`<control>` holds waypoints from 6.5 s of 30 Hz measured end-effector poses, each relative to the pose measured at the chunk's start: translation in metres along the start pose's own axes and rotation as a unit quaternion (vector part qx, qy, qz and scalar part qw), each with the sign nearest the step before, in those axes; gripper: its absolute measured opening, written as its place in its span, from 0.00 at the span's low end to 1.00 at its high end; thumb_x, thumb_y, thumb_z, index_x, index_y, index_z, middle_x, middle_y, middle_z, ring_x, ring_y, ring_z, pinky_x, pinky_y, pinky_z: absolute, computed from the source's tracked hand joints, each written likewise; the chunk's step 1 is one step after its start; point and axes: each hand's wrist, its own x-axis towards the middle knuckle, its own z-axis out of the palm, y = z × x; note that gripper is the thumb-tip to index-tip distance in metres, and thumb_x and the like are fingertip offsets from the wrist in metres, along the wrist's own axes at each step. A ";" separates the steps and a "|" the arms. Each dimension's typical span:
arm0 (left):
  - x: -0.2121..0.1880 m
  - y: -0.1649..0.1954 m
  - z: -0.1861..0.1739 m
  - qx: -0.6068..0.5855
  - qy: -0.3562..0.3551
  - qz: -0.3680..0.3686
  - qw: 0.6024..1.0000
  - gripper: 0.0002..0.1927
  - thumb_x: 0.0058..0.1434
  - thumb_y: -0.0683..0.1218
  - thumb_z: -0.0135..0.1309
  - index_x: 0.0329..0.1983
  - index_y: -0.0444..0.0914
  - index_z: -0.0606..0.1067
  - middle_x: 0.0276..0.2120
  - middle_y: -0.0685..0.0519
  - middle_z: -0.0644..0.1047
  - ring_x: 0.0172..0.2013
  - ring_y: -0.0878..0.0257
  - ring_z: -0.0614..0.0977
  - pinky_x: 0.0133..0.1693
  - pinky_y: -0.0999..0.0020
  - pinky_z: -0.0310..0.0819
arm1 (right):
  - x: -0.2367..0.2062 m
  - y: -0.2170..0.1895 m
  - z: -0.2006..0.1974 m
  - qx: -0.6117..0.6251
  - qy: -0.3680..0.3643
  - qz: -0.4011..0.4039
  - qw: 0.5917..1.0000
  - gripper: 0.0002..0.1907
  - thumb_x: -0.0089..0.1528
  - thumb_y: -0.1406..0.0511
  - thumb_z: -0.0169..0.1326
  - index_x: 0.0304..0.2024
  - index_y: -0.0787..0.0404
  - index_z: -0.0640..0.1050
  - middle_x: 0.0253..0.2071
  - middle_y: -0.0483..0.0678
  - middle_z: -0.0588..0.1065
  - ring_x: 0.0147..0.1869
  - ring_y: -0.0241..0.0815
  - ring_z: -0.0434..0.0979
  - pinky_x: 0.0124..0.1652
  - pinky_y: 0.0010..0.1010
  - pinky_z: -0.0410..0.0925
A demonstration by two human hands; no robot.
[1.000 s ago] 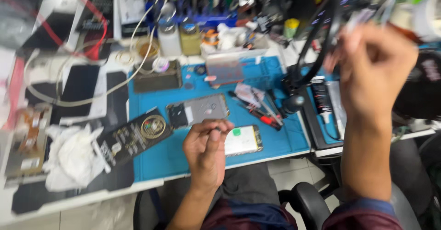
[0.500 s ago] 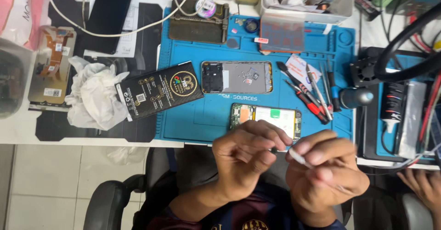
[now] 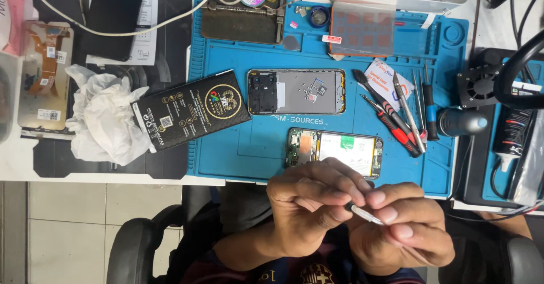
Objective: The person removes the battery from a disassembled smartphone, places it on the workbench, and then cuts a piece of adhesive tape with scissors to apply over internal components. The person handles the phone chassis, battery, and tape while working at a cluttered electronics repair bench.
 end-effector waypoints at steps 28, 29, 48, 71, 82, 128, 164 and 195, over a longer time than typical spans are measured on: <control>0.007 -0.014 -0.011 0.014 0.009 0.004 1.000 0.09 0.70 0.40 0.63 0.52 0.42 0.82 0.47 0.53 0.81 0.48 0.59 0.84 0.47 0.66 0.84 | 0.037 0.006 -0.003 0.062 -0.045 0.129 0.989 0.10 0.60 0.69 0.64 0.34 0.66 0.75 0.30 0.55 0.77 0.33 0.47 0.81 0.32 0.34 0.80; 0.007 -0.014 -0.011 0.015 0.010 0.005 1.000 0.09 0.70 0.40 0.63 0.52 0.42 0.82 0.47 0.53 0.81 0.48 0.59 0.84 0.47 0.66 0.84 | 0.031 0.007 -0.004 0.070 -0.029 0.132 0.988 0.10 0.61 0.69 0.64 0.34 0.66 0.74 0.30 0.56 0.77 0.32 0.46 0.81 0.32 0.34 0.79; -0.001 -0.019 -0.010 -0.016 0.035 -0.020 0.999 0.06 0.72 0.43 0.62 0.50 0.42 0.82 0.47 0.52 0.82 0.48 0.59 0.83 0.49 0.63 0.83 | 0.014 0.005 0.002 0.021 0.006 0.070 0.997 0.12 0.63 0.68 0.62 0.39 0.65 0.70 0.36 0.56 0.76 0.37 0.48 0.83 0.35 0.33 0.80; -0.003 -0.021 -0.009 0.028 0.066 0.020 0.997 0.04 0.70 0.41 0.63 0.47 0.40 0.82 0.45 0.52 0.81 0.45 0.56 0.85 0.46 0.61 0.83 | 0.041 -0.017 -0.010 -0.137 -0.214 0.046 0.966 0.16 0.57 0.66 0.65 0.38 0.64 0.71 0.35 0.52 0.75 0.43 0.49 0.83 0.43 0.34 0.80; -0.003 -0.018 -0.005 0.017 0.069 0.005 0.997 0.06 0.71 0.39 0.61 0.50 0.39 0.81 0.45 0.51 0.81 0.49 0.56 0.84 0.50 0.60 0.83 | 0.006 0.007 -0.001 0.042 0.020 0.128 0.991 0.10 0.67 0.70 0.61 0.40 0.66 0.71 0.35 0.56 0.76 0.36 0.45 0.81 0.39 0.33 0.79; -0.010 -0.022 0.002 0.001 0.088 -0.002 0.996 0.06 0.72 0.39 0.60 0.50 0.39 0.81 0.49 0.51 0.80 0.49 0.55 0.84 0.51 0.59 0.84 | -0.005 0.007 -0.010 0.021 0.023 0.119 0.992 0.12 0.65 0.70 0.62 0.42 0.63 0.70 0.37 0.53 0.76 0.38 0.46 0.82 0.40 0.32 0.80; -0.010 -0.020 0.002 0.016 0.103 0.001 0.995 0.06 0.73 0.40 0.61 0.52 0.40 0.81 0.46 0.51 0.81 0.50 0.55 0.84 0.52 0.59 0.83 | -0.009 0.014 -0.011 -0.110 -0.054 -0.008 0.992 0.14 0.64 0.67 0.61 0.44 0.62 0.68 0.40 0.50 0.74 0.42 0.46 0.83 0.37 0.28 0.79; -0.012 -0.025 -0.001 0.001 0.097 -0.007 0.995 0.06 0.72 0.40 0.60 0.51 0.39 0.81 0.50 0.51 0.80 0.50 0.56 0.83 0.50 0.60 0.84 | -0.009 0.006 -0.009 0.056 0.047 0.172 0.982 0.11 0.70 0.70 0.62 0.42 0.64 0.71 0.37 0.55 0.77 0.40 0.45 0.83 0.42 0.32 0.79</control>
